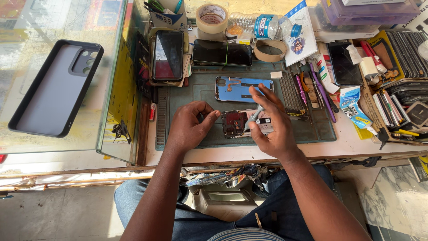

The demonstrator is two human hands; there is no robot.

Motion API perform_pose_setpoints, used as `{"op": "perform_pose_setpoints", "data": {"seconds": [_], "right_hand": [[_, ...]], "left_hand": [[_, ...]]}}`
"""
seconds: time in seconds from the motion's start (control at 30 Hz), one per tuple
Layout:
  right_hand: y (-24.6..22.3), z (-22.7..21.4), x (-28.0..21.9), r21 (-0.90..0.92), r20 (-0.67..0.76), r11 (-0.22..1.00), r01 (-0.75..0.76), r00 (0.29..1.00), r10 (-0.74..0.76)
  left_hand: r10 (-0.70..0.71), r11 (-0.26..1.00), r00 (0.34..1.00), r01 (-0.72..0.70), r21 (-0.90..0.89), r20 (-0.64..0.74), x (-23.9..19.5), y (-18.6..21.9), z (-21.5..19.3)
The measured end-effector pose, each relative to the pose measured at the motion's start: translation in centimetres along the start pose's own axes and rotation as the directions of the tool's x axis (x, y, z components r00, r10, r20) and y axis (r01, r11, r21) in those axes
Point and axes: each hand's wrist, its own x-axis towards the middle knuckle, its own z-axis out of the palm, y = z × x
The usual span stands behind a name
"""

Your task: The person connects a charging cable to a smartphone to test it, then disconnects it. They proceed to disassemble the phone using a prying tool and a screwdriver, removing the back cover and exposing the internal components.

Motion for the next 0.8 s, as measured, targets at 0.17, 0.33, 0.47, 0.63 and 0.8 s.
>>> {"op": "perform_pose_setpoints", "data": {"seconds": [0.17,0.33,0.47,0.63,0.8], "right_hand": [[-0.05,0.07,0.12,0.03,0.005,1.0,-0.005,1.0,0.005],[-0.13,0.0,0.1,0.029,0.001,0.999,-0.046,0.999,0.046],[-0.11,0.07,0.12,0.021,-0.01,1.0,-0.013,1.0,0.013],[-0.01,-0.1,0.02,0.069,0.001,0.998,-0.011,1.0,0.011],[0.05,-0.1,0.03,0.043,0.002,0.999,-0.029,1.0,0.029]], "left_hand": [[-0.015,1.0,1.0,0.015,0.02,0.007,0.0,-0.02,-0.09],[-0.011,1.0,1.0,0.011,-0.004,-0.001,0.03,0.01,-0.04],[-0.008,1.0,1.0,0.008,-0.016,-0.004,0.0,-0.01,-0.02],[-0.024,0.999,1.0,0.024,-0.023,0.001,-0.04,-0.03,0.01],[-0.031,0.999,1.0,0.031,-0.02,-0.001,0.01,0.02,0.03]]}}
